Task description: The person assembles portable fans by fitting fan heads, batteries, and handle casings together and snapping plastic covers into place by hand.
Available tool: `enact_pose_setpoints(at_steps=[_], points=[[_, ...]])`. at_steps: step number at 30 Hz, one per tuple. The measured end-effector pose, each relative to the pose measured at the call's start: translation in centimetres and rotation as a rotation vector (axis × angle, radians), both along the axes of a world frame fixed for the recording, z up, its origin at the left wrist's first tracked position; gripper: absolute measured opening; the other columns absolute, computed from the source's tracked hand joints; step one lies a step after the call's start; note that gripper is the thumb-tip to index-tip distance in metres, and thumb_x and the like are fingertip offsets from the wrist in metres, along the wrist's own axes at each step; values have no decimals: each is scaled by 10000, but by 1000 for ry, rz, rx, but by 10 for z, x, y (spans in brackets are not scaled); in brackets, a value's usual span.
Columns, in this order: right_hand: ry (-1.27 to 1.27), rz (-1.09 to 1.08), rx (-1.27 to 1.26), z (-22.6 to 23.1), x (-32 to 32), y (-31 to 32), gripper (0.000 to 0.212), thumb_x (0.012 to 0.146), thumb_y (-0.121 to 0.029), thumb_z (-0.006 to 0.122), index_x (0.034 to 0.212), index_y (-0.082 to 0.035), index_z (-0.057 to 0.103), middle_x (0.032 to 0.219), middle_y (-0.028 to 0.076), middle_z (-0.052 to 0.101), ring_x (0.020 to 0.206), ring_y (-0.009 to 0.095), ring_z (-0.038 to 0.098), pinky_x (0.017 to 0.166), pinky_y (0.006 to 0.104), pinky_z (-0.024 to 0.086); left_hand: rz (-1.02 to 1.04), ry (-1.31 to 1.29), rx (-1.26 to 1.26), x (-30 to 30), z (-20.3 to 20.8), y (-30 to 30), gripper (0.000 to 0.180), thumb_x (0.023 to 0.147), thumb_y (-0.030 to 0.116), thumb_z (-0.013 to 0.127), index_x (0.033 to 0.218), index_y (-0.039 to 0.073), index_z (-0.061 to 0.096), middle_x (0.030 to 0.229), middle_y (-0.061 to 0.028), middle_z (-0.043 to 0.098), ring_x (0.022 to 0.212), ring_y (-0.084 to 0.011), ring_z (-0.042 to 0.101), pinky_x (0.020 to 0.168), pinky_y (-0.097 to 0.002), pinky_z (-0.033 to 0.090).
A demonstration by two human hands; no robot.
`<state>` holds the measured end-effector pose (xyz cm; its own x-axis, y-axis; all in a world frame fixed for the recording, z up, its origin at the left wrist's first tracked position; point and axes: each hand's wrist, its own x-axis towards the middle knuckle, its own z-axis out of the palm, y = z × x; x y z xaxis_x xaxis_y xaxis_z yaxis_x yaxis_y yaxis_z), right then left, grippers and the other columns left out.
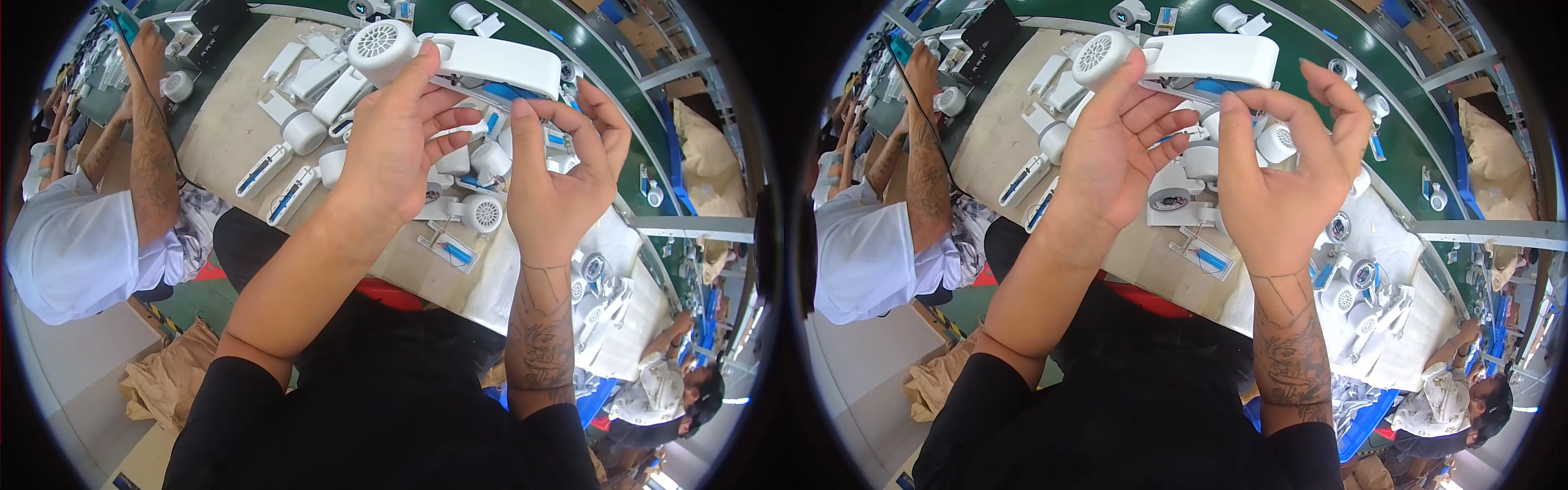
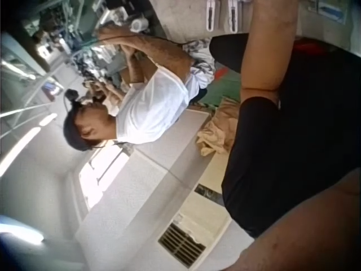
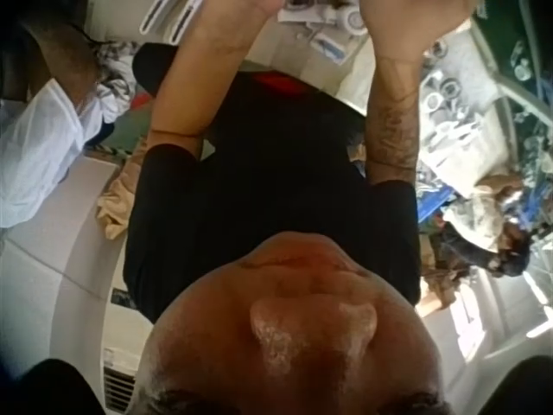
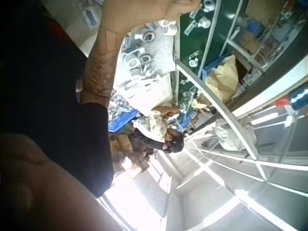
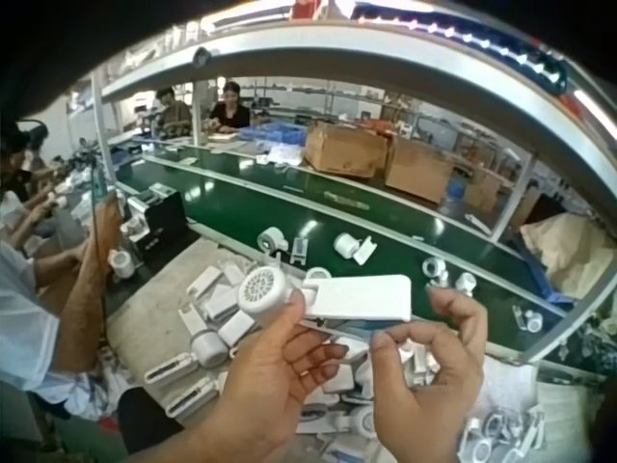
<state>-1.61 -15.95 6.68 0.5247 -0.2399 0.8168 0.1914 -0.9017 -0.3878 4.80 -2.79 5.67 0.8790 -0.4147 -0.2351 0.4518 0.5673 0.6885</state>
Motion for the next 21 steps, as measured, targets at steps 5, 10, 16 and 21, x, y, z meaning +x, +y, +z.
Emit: enact_pose_setpoints(at_steps=[5, 10, 16, 21], points=[[114, 19, 132, -7, -2, -8, 113, 847, -56, 702, 811, -15, 603, 1142, 116, 569, 1048, 211, 562, 952, 337, 420, 69, 19, 15, 3, -3, 3, 461, 977, 463, 604, 1140, 32, 625, 1001, -94, 687, 872, -161, 636, 757, -313, 500], [-25, 145, 277, -8, -1, 3, 232, 736, -111, 807, 871, -41, 631, 1103, 141, 575, 1061, 249, 561, 918, 359, 442, 99, -24, 43, 3, -2, 4, 506, 967, 501, 613, 1112, 17, 637, 999, -98, 695, 828, -159, 649, 685, -291, 508], [44, 75, 349, -7, 6, 3, 260, 730, -155, 871, 920, -48, 729, 1129, 102, 585, 1096, 224, 558, 948, 359, 441, 94, -54, 76, 3, -6, 3, 517, 967, 516, 606, 1091, 17, 649, 996, -100, 698, 822, -161, 656, 670, -293, 510], [108, 16, 381, -11, 5, 3, 146, 773, -117, 827, 856, -37, 738, 1102, 79, 616, 1066, 202, 581, 922, 353, 459, 67, -58, 103, -1, -15, 5, 524, 962, 513, 601, 1183, 38, 615, 1006, -81, 684, 855, -170, 658, 697, -301, 511]])
